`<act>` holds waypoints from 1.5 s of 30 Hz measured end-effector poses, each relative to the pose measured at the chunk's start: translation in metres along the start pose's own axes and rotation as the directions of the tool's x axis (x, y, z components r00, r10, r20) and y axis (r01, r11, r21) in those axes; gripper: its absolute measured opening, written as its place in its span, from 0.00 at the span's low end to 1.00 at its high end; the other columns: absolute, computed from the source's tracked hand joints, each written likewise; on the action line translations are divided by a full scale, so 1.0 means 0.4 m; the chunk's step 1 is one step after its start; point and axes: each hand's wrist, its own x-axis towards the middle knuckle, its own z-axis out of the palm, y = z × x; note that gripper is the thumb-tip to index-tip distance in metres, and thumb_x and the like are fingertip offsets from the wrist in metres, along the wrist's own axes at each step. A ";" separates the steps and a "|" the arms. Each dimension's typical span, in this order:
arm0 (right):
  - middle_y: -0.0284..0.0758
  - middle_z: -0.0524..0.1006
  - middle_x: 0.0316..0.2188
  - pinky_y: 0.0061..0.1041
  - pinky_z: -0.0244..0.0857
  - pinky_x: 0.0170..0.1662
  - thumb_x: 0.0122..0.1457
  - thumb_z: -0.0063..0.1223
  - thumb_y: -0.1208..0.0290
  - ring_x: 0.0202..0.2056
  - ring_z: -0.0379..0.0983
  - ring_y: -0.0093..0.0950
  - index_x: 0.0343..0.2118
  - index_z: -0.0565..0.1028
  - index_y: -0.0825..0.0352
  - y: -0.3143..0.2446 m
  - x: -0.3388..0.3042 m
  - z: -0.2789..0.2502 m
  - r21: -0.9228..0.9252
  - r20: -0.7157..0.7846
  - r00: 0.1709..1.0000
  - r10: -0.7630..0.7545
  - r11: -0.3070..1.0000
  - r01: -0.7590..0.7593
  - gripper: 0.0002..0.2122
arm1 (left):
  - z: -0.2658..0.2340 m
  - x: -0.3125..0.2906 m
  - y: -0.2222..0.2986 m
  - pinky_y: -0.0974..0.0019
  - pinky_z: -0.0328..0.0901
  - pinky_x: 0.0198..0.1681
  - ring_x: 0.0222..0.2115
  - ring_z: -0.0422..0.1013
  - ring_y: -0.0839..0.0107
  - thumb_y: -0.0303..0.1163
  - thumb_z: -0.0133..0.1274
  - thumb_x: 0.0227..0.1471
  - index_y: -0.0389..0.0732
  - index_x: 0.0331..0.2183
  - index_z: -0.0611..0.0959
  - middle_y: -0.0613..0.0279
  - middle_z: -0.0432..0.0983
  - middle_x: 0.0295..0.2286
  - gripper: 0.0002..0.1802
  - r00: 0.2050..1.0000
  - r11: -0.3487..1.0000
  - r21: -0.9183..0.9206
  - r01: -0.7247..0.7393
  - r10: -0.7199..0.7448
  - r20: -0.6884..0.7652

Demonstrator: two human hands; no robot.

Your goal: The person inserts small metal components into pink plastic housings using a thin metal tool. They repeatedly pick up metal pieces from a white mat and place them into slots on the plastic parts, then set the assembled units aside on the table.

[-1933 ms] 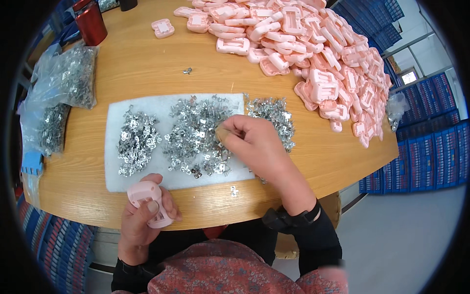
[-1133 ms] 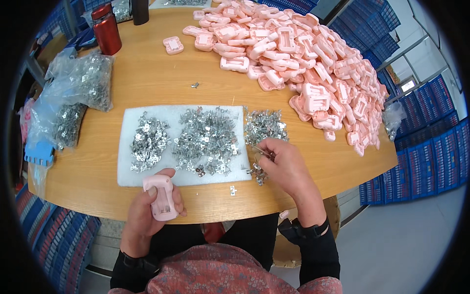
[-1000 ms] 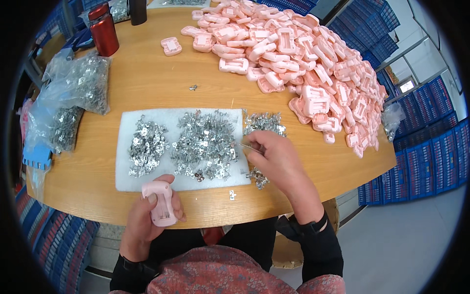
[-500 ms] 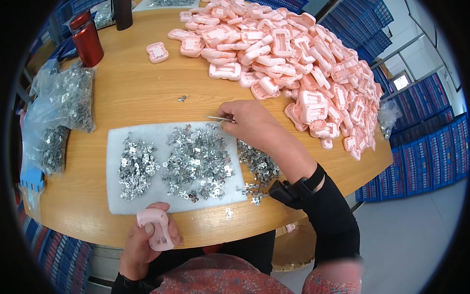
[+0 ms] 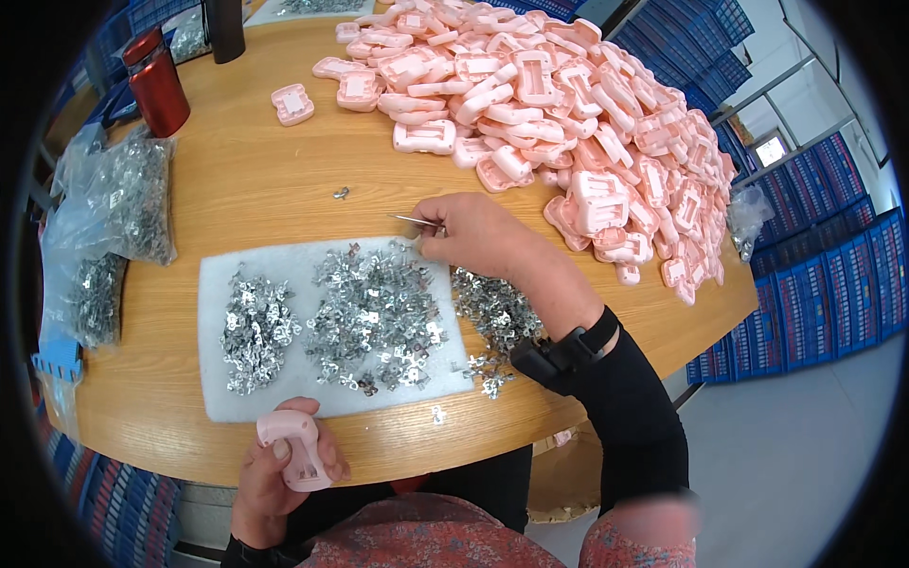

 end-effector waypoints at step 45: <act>0.31 0.76 0.30 0.21 0.63 0.37 0.58 0.52 0.79 0.32 0.68 0.17 0.47 0.65 0.67 -0.213 -0.441 0.146 0.598 0.174 0.983 -0.064 0.800 -0.054 0.15 | 0.167 0.043 -0.084 0.68 0.71 0.40 0.34 0.75 0.73 0.22 0.56 0.52 0.35 0.56 0.68 0.63 0.74 0.35 0.29 0.992 0.921 0.378 0.094 -0.052 -0.119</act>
